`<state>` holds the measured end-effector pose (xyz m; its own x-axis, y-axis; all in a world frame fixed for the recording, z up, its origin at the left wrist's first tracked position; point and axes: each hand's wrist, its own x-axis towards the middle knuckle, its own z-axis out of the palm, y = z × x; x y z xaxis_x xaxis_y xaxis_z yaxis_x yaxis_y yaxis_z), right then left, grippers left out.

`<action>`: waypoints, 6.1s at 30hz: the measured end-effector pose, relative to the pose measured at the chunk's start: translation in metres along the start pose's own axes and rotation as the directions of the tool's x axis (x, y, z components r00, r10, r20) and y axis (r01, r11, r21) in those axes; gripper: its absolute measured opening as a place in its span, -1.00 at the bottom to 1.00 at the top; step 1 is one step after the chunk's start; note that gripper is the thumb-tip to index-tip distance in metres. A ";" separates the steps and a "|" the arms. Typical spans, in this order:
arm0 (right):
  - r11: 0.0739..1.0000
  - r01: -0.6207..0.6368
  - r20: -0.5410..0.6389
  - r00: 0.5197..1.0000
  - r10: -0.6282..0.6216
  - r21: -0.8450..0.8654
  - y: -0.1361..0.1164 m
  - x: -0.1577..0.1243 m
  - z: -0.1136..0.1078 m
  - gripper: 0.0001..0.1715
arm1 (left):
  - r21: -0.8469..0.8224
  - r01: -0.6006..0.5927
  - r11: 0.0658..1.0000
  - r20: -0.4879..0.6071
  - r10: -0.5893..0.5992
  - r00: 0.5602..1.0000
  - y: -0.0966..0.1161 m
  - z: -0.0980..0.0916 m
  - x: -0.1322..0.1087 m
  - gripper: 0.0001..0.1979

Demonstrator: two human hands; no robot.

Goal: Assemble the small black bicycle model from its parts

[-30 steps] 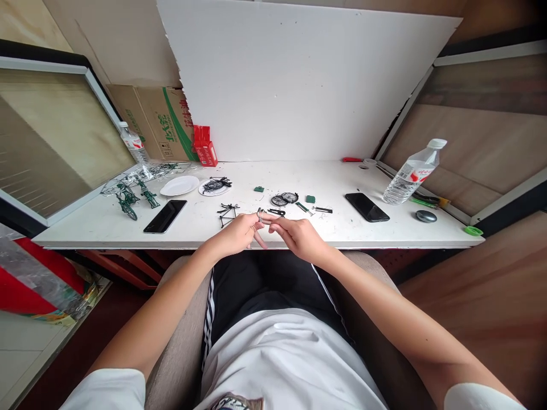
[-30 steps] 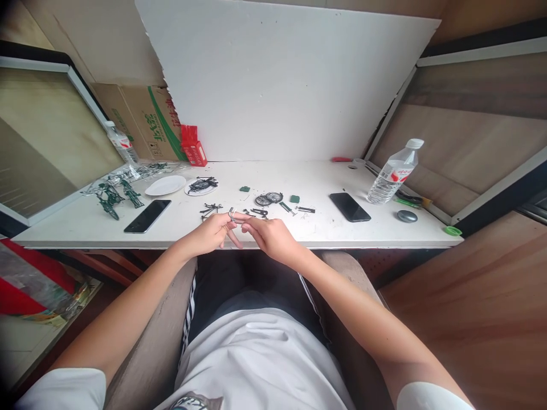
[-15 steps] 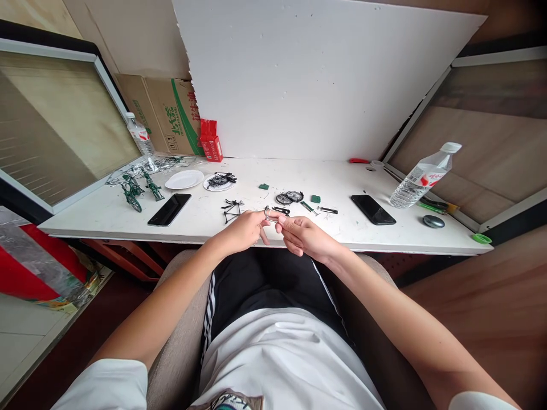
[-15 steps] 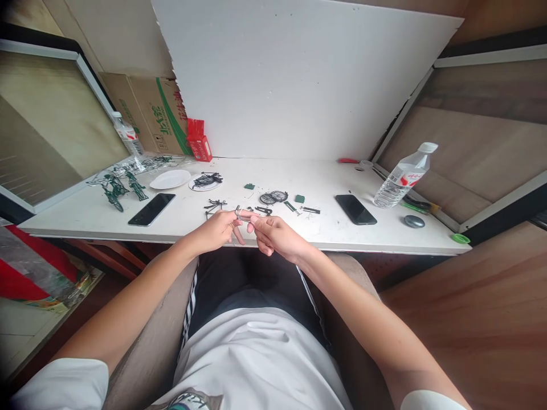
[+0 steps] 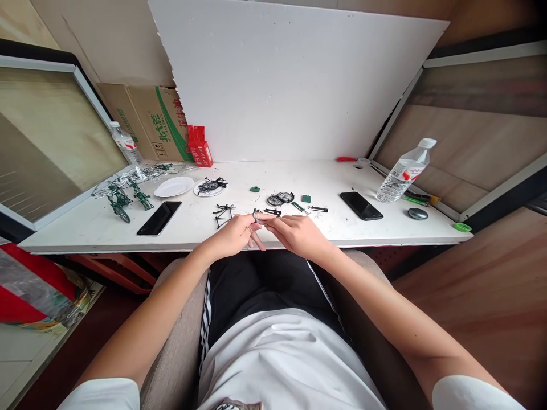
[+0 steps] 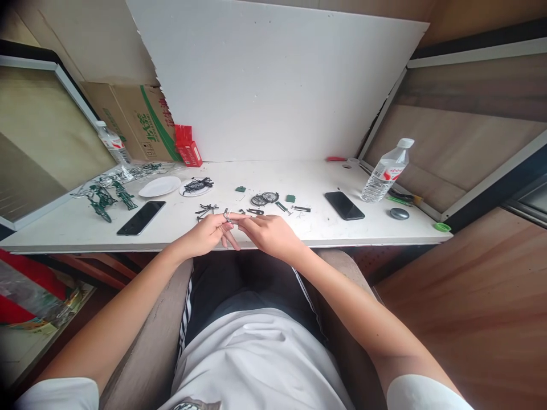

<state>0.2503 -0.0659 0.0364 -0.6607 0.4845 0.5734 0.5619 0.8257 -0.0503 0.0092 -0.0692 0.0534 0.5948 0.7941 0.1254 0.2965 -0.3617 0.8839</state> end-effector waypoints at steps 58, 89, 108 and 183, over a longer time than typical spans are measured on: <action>0.636 -0.169 -0.014 0.962 0.272 0.753 -0.021 0.010 -0.027 -0.58 | -0.387 0.140 0.911 0.420 0.039 0.907 0.035 -0.012 -0.017 -0.49; 0.310 -0.291 0.114 0.869 0.481 0.905 -0.029 0.014 -0.036 -0.57 | -0.427 0.049 0.903 0.163 0.024 0.986 0.038 -0.018 -0.016 -0.57; 0.191 -0.369 0.246 0.849 0.468 0.910 -0.029 0.017 -0.037 -0.61 | -0.388 0.033 0.921 0.184 0.043 0.982 0.040 -0.021 -0.015 -0.54; 0.925 -0.036 -0.444 0.869 0.217 0.379 -0.019 0.008 -0.031 -0.78 | -0.551 -0.134 0.824 -0.190 0.032 0.981 0.017 -0.007 -0.002 -0.65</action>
<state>0.2496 -0.0860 0.0671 -0.2314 0.4716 0.8509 0.3547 0.8553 -0.3776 0.0078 -0.0729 0.0713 0.4516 0.8601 0.2372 -0.2471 -0.1349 0.9596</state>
